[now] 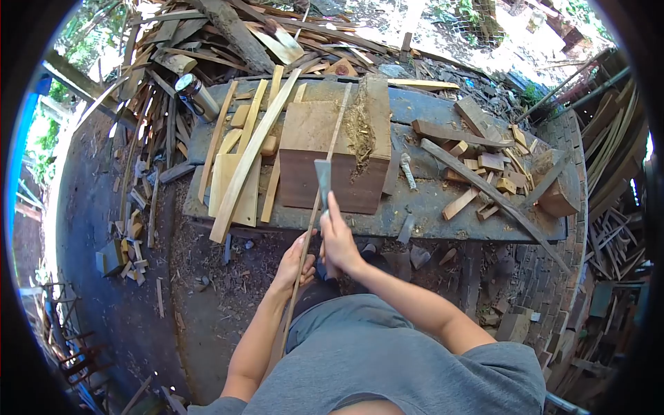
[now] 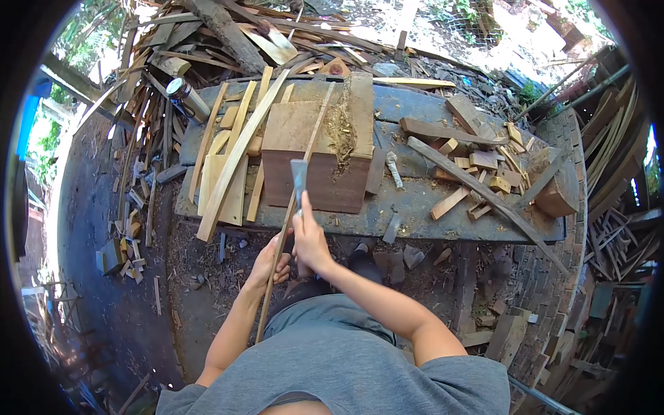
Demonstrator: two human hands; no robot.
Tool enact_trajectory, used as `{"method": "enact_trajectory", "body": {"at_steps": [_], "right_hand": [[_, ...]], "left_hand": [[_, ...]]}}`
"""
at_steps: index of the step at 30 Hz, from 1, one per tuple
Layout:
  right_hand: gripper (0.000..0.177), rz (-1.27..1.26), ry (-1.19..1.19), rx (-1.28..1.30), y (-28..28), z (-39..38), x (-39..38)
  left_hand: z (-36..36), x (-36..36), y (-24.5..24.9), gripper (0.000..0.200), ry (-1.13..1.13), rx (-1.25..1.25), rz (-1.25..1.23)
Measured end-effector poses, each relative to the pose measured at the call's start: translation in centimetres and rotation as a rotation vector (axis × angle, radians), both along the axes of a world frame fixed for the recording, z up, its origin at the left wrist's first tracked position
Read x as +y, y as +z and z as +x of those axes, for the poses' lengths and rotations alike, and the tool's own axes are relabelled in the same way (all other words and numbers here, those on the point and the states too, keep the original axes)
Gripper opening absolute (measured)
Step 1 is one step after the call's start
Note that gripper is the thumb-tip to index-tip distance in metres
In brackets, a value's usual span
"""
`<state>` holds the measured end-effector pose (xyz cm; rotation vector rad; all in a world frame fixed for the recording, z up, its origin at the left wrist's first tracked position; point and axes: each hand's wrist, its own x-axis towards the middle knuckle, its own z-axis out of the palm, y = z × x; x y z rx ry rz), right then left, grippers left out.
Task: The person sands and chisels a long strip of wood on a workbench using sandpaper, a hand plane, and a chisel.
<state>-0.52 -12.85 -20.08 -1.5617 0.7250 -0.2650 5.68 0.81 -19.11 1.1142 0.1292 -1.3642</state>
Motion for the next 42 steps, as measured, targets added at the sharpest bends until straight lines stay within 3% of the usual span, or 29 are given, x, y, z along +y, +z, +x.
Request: {"method": "enact_trajectory", "body": {"at_steps": [1,8,12,16,18,20,25,28,30,31,35,40,42], "right_hand": [[0.06,0.148,0.044,0.023,1.5,-0.7,0.6],[0.057,0.114,-0.156,0.09,0.1,6.6,-7.7],[0.059,0.114,-0.036,0.072,0.3,2.2,-2.8],[0.06,0.248,-0.083,0.028,0.7,3.4,-5.3],[0.06,0.19,-0.072,0.077,1.1,5.2,-7.0],[0.061,0.256,-0.061,0.073,1.3,5.4,-6.9],[0.059,0.213,-0.07,0.083,-0.2,3.4,-6.0],[0.059,0.223,-0.061,0.08,0.9,3.5,-6.0],[0.059,0.215,-0.061,0.062,0.4,4.2,-6.4],[0.059,0.212,-0.062,0.056,0.7,4.2,-6.4],[0.059,0.071,-0.065,0.084,1.0,3.5,-5.7],[0.06,0.157,-0.012,0.077,2.2,1.9,-4.7],[0.059,0.261,-0.133,0.021,0.8,3.7,-6.8]], "left_hand": [[0.1,0.0,0.3,0.043,-0.016,-0.035,0.023],[-0.6,1.0,1.3,0.047,-0.051,-0.098,0.056],[-0.4,1.0,0.7,0.047,-0.046,-0.094,0.021],[-0.8,2.2,1.1,0.047,-0.053,-0.113,0.061],[-0.2,2.5,1.2,0.047,-0.067,-0.124,0.042],[0.1,2.6,1.2,0.048,-0.014,0.042,-0.101],[-0.5,2.8,1.2,0.04,-0.073,-0.152,0.062],[1.1,-0.3,-2.0,0.044,0.075,0.012,0.199],[3.4,-2.5,-2.4,0.046,0.01,0.058,0.08],[3.8,-3.4,-1.9,0.049,-0.057,0.116,-0.034],[3.8,-3.8,0.5,0.052,-0.132,0.002,-0.05],[1.1,-0.8,3.4,0.056,-0.126,-0.008,0.021],[0.5,-0.2,4.4,0.057,-0.155,-0.076,0.018]]}}
